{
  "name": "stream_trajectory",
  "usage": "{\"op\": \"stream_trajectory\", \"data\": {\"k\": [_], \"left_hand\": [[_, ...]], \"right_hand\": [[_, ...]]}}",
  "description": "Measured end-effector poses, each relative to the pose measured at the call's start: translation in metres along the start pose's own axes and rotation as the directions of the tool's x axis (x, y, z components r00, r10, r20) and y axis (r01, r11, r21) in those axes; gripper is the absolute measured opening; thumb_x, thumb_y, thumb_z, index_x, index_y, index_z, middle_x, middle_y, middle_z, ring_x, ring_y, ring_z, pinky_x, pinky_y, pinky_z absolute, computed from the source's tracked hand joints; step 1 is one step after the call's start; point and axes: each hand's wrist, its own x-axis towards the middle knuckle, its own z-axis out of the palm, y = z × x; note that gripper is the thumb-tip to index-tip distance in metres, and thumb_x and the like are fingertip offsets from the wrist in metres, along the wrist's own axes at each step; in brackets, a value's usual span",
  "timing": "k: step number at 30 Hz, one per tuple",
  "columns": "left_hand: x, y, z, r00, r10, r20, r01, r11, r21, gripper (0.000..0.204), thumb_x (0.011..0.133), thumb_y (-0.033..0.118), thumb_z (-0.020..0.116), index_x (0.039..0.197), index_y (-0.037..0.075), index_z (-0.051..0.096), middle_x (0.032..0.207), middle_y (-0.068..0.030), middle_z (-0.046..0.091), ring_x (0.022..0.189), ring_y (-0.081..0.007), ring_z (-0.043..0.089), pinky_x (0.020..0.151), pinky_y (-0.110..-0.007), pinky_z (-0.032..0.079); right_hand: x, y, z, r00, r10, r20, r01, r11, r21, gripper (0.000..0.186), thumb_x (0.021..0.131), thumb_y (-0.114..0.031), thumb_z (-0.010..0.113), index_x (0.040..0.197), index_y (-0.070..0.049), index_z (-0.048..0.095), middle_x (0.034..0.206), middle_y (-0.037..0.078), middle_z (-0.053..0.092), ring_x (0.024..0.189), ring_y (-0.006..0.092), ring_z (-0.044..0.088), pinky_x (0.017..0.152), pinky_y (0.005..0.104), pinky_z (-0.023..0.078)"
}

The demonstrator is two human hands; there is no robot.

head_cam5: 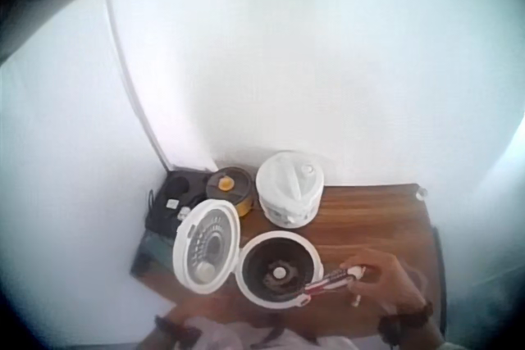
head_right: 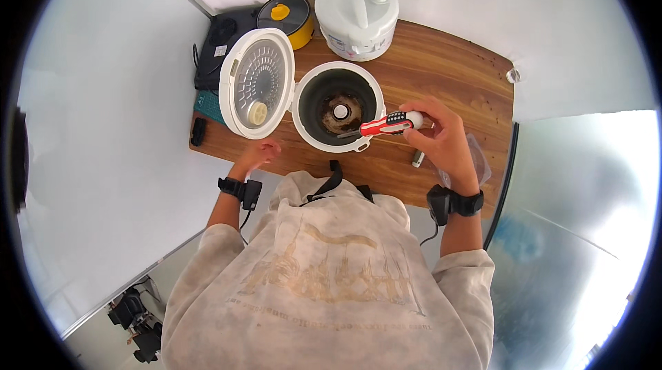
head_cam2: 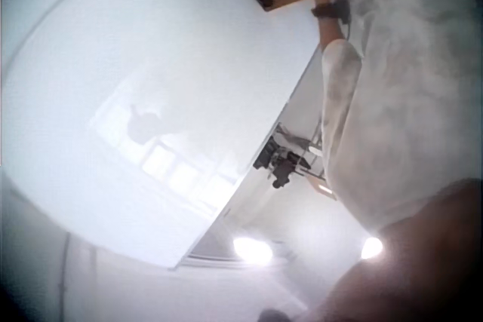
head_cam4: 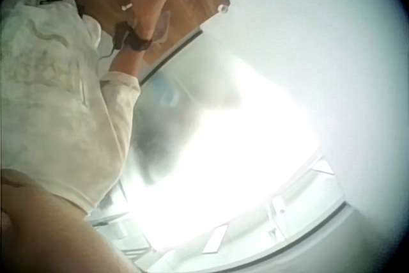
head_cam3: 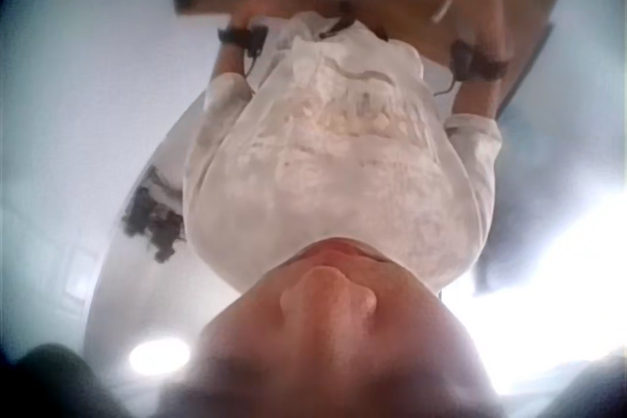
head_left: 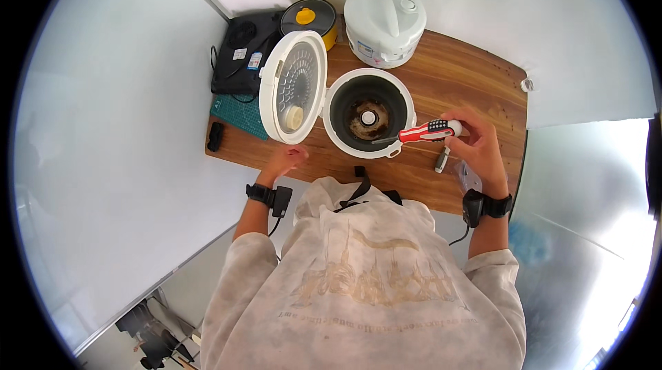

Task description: The person uses a screwdriver to remove screws from the lid of a white rice cooker, opens the lid, and then removes a central heating element from the inner pot. The person then reassembles the cooker by placing the element back and closing the lid.

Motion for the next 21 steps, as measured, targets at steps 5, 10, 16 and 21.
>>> {"op": "stream_trajectory", "data": {"k": [5,10,16,21], "left_hand": [[0.033,-0.058,-0.025,0.971,0.008,-0.241,-0.008,1.000,-0.002,0.012,0.088,0.012,0.074,0.096,0.004,0.074,0.081,-0.0033,0.070,0.067,-0.0120,0.064,0.056,-0.026,0.052],[0.067,-0.108,-0.062,0.904,-0.050,-0.425,0.040,0.999,-0.031,0.014,0.084,0.012,0.076,0.095,0.004,0.074,0.078,-0.0036,0.071,0.060,-0.0128,0.063,0.053,-0.027,0.051],[0.071,-0.088,-0.082,0.771,-0.009,-0.637,0.117,0.985,0.128,0.014,0.078,0.010,0.077,0.091,0.006,0.073,0.074,-0.0062,0.071,0.057,-0.0145,0.064,0.051,-0.032,0.051],[0.084,-0.094,-0.095,0.708,-0.067,-0.703,0.094,0.996,0.000,0.012,0.076,0.010,0.078,0.087,0.007,0.073,0.077,-0.0068,0.072,0.060,-0.0175,0.066,0.056,-0.032,0.053]], "right_hand": [[0.000,-0.003,0.004,1.000,0.010,-0.009,-0.010,1.000,0.011,0.037,0.081,0.011,0.066,0.117,0.002,0.067,0.107,0.004,0.059,0.102,0.0130,0.062,0.085,0.0244,0.055],[0.005,-0.003,0.005,0.999,0.034,0.026,-0.034,0.999,0.020,0.036,0.081,0.011,0.066,0.116,0.003,0.067,0.107,0.004,0.059,0.102,0.0135,0.063,0.086,0.0246,0.055],[0.005,-0.001,0.010,0.998,0.063,-0.010,-0.063,0.998,-0.013,0.037,0.080,0.011,0.066,0.116,0.003,0.067,0.109,0.005,0.059,0.105,0.0144,0.063,0.087,0.0252,0.056],[0.011,-0.009,0.012,0.996,0.087,0.006,-0.086,0.994,-0.073,0.038,0.080,0.011,0.067,0.117,0.003,0.067,0.111,0.006,0.060,0.107,0.0150,0.064,0.090,0.0275,0.056]]}}
